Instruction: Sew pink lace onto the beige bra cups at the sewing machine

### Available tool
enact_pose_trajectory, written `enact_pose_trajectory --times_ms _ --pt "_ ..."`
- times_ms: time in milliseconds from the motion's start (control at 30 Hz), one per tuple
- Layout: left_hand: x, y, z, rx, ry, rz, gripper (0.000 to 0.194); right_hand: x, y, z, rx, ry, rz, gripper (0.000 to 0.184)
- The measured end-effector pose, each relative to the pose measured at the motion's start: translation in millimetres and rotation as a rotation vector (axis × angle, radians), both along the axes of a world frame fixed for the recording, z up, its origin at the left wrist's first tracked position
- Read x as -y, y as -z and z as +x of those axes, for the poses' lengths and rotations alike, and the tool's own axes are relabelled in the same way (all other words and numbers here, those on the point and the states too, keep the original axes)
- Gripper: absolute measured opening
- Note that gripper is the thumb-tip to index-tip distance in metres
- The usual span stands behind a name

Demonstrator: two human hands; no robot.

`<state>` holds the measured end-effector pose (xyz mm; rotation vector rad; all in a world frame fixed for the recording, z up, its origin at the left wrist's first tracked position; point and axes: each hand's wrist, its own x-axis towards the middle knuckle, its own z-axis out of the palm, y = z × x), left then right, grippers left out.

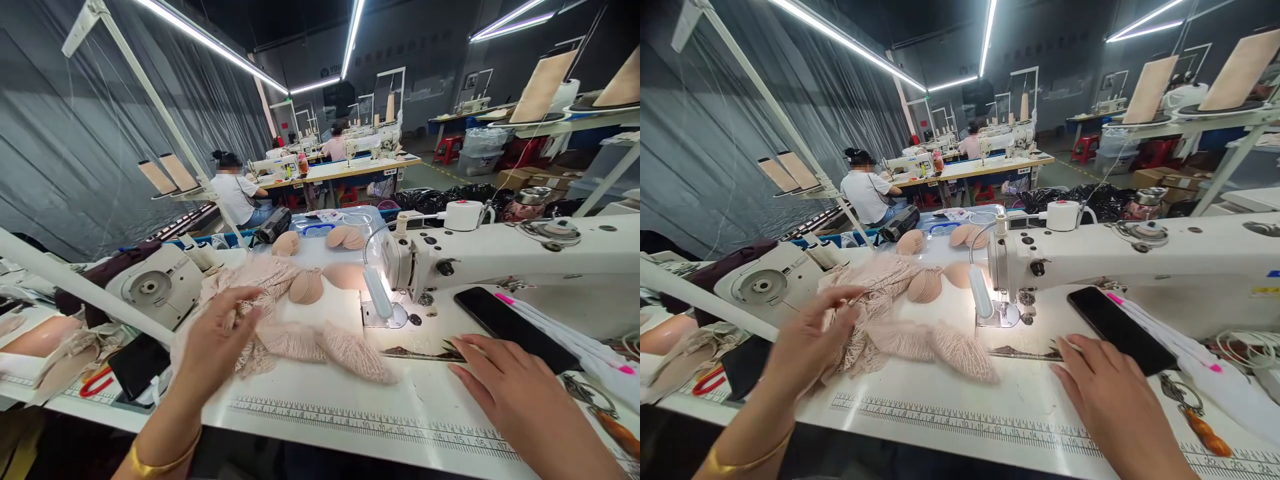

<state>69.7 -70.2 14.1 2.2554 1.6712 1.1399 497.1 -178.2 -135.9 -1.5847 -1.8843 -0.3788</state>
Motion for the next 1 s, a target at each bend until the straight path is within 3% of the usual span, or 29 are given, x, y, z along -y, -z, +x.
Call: enact_pose_trajectory --times_ms 100,167,233,267,333,400,433,500,533,600,667,733,900,1000 --pt "16.9 38.7 40.7 -0.056 0.360 -0.255 0.022 -17.8 -5.5 -47.9 -0.088 -0.196 -0.095 0.028" --pt "25.1 60.3 60.8 -0.098 0.525 -0.362 0.019 -28.4 -8.9 -77.6 -0.177 -0.293 -0.202 0.033" --pt "27.9 73.2 65.7 -0.207 0.591 -0.454 0.014 -33.4 -13.8 -96.1 -0.265 -0.365 -0.268 0.035" --pt "27.8 76.2 62.9 -0.258 0.562 -0.465 0.012 -32.9 -17.3 -101.2 -0.325 -0.382 -0.296 0.033" --pt "28.2 77.0 52.8 -0.293 0.416 -0.421 0.016 -25.8 -26.0 -107.3 -0.484 -0.363 -0.339 0.026" --pt "34.4 74.0 46.8 -0.202 0.308 -0.387 0.027 -13.7 -35.6 -113.8 -0.652 -0.316 -0.360 0.021" --pt "40.5 72.4 48.1 -0.125 0.329 -0.414 0.038 -7.2 -40.0 -118.2 -0.721 -0.316 -0.366 0.022" --pt "55.5 70.6 59.1 0.065 0.501 -0.538 0.063 3.8 -47.1 -127.2 -0.796 -0.425 -0.388 0.024" --pt "62.2 70.9 67.2 0.163 0.594 -0.608 0.066 7.7 -49.7 -130.1 -0.801 -0.499 -0.386 0.027" --pt "69.5 73.4 82.5 0.374 0.617 -0.703 0.047 11.7 -53.0 -129.2 -0.768 -0.566 -0.346 0.033" --pt "67.4 76.6 90.8 0.573 0.508 -0.765 0.034 11.1 -54.4 -119.6 -0.709 -0.471 -0.269 0.035" --pt "60.5 77.6 91.5 0.674 0.438 -0.816 0.034 8.0 -54.1 -108.2 -0.636 -0.360 -0.226 0.036" --pt "54.3 68.1 89.4 0.608 0.484 -0.829 0.036 4.7 -46.9 -114.9 -0.538 -0.459 -0.347 0.069" --pt "56.1 63.9 93.9 0.624 0.477 -0.782 0.042 4.5 -44.2 -130.6 -0.691 -0.504 -0.421 0.053"
